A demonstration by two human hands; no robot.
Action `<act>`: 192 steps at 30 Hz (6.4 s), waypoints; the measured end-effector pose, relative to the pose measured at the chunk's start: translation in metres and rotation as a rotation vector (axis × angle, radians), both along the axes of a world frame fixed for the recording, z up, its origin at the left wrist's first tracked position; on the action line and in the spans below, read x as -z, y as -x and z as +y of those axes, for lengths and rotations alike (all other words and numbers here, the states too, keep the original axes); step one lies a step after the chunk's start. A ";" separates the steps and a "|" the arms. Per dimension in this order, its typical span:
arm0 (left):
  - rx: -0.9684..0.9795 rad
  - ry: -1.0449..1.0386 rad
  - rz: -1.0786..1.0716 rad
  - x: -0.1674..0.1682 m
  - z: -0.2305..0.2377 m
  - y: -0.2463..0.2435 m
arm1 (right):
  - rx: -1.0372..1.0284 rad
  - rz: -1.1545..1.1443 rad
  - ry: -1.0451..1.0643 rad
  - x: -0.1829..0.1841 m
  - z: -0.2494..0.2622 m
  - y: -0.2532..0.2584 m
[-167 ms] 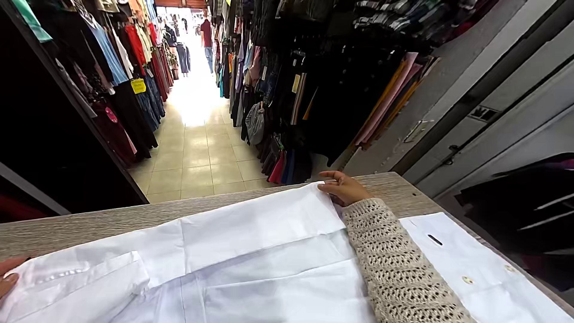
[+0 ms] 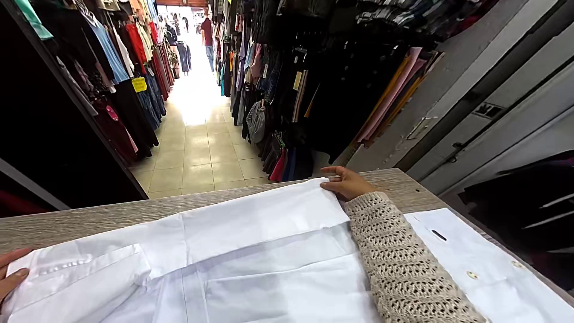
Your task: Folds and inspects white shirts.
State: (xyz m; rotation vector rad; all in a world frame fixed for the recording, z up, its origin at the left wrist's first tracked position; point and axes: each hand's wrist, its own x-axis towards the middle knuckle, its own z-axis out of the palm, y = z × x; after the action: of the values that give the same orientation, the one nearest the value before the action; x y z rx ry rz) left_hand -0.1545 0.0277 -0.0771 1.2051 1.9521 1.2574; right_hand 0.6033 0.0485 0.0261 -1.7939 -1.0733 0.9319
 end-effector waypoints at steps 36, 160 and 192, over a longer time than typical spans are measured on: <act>0.003 0.070 0.517 -0.156 -0.077 -0.105 | -0.294 -0.811 -0.240 -0.046 -0.007 -0.007; -0.318 0.117 0.092 -0.051 -0.240 -0.088 | -1.190 -0.351 -0.288 -0.132 -0.083 0.375; 0.166 -0.986 -0.031 -0.137 -0.253 -0.118 | -1.110 -0.226 -0.963 -0.086 -0.161 0.389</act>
State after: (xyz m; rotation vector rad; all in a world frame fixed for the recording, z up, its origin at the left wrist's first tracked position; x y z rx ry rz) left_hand -0.0365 -0.2254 0.0598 1.7008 1.1274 2.2142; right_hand 0.2141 -0.1123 0.1122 -0.4241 -2.2407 0.5638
